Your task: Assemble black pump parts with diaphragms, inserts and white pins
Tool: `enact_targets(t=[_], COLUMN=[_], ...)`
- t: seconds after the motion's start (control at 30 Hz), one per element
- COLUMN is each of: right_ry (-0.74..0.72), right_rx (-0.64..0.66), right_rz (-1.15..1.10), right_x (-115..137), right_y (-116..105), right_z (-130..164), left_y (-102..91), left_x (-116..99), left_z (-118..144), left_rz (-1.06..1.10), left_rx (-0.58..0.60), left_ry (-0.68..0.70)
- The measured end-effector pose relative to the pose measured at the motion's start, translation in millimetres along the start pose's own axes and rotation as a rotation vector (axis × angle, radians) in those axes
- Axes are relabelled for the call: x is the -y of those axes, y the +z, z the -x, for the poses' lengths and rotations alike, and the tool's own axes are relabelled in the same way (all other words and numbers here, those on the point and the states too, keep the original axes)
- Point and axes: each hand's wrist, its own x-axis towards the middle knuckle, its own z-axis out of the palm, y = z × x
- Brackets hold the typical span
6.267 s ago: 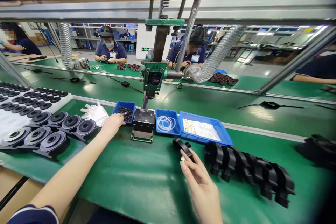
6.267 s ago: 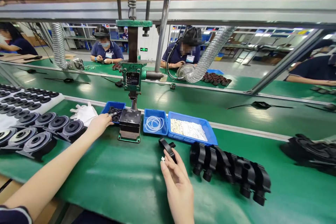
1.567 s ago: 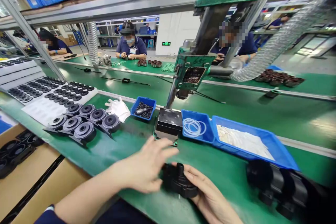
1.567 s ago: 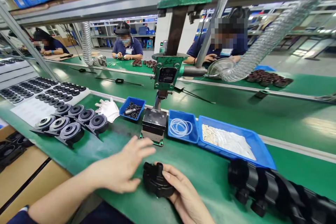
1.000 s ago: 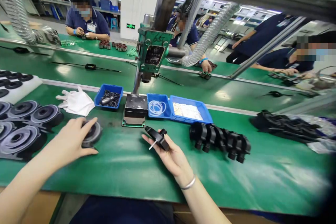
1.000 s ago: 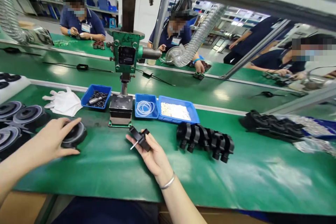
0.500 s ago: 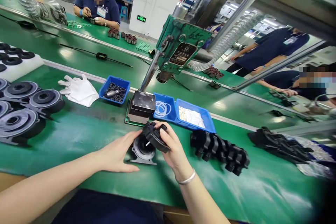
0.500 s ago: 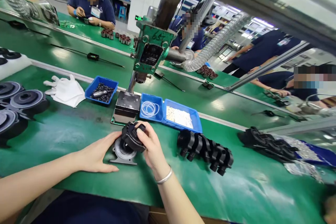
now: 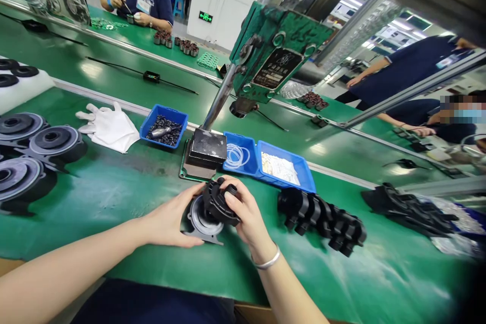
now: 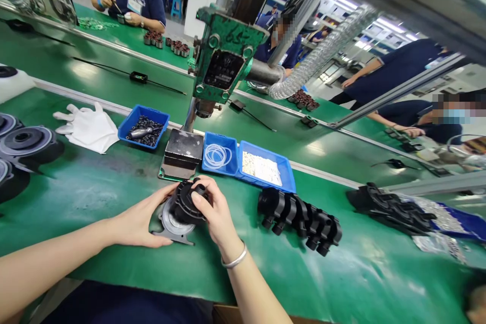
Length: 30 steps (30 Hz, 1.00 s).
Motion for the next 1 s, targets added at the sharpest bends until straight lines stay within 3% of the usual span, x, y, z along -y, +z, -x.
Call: enact_targets(t=[0.17,0.4,0.63,1.0], right_ry=[-0.107,-0.327,-0.303,-0.32], right_rx=[0.046,0.104,0.041,0.041], right_rz=[0.132,0.512,0.715,0.744], right_x=[-4.1,16.6,10.9,1.5], right_y=[-1.3,-0.4,6.3,6.2], right_z=[1.3,14.5,21.5,23.6], left_y=[1.7,4.8,5.6,1.6], left_x=[-0.2,3.5,3.2,-1.5], left_z=[-0.6,0.0,-1.0,-2.1], left_rz=[-0.04,-0.071,-0.065,-0.028], left_rx=[-0.001,-0.045,-0.059,-0.038], left_ry=[0.001,0.05,0.052,0.063])
